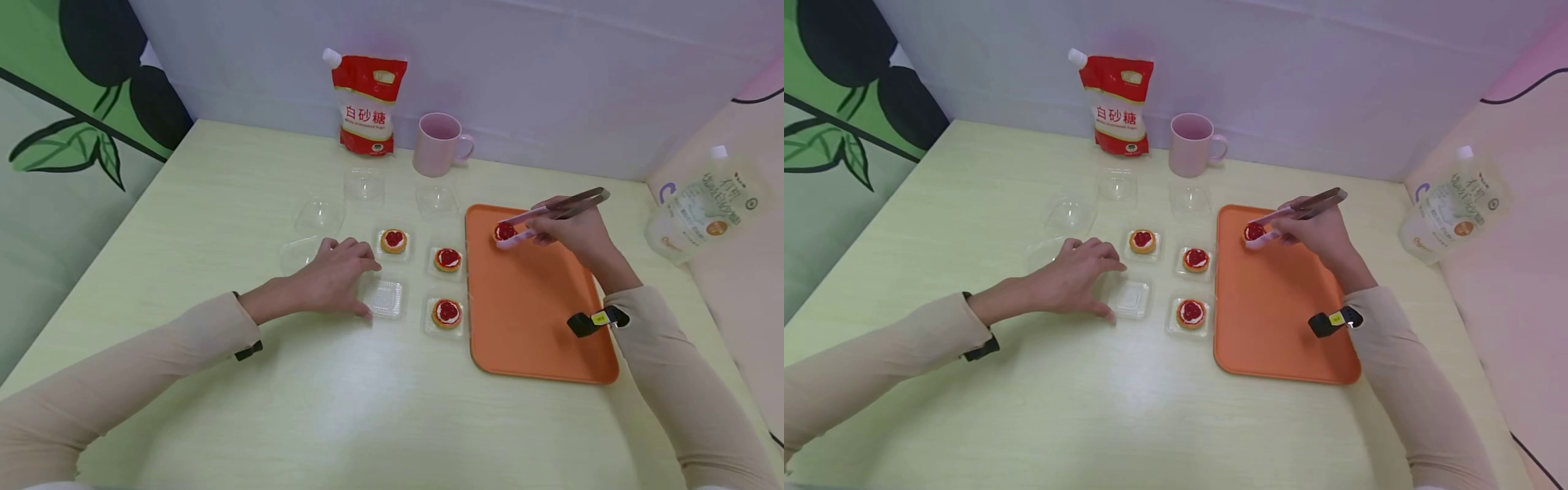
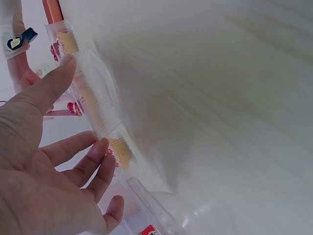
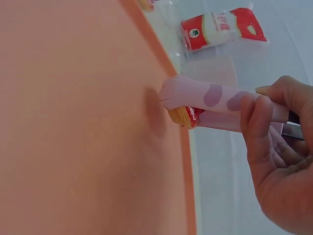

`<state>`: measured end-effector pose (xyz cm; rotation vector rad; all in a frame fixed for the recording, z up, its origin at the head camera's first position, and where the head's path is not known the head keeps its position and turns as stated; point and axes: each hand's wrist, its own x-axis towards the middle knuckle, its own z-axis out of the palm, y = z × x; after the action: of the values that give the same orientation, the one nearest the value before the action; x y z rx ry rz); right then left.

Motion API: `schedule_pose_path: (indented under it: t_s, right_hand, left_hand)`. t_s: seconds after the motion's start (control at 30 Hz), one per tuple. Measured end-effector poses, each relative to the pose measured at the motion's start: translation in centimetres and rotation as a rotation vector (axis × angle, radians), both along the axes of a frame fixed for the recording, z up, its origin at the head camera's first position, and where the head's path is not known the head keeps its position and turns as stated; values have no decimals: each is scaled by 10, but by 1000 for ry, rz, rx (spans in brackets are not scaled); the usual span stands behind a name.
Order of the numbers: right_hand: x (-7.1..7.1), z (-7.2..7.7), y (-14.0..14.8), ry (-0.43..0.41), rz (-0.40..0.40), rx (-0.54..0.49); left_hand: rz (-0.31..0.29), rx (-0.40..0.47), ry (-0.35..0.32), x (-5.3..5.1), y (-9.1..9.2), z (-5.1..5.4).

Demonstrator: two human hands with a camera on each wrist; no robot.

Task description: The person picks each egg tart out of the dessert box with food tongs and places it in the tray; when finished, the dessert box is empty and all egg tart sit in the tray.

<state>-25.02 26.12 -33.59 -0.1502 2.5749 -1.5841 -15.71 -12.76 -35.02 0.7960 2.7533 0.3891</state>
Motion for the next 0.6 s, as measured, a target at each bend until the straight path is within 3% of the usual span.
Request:
schedule_pose_path:
  t_s: [0.23, 0.6]
  right_hand:
    - [-2, -13, 11, -22, -18, 0]
    - [-1, -15, 10, -22, -42, -30]
  left_hand:
    - [2, 7, 8, 0, 0, 0]
    - [0, 6, 9, 0, 0, 0]
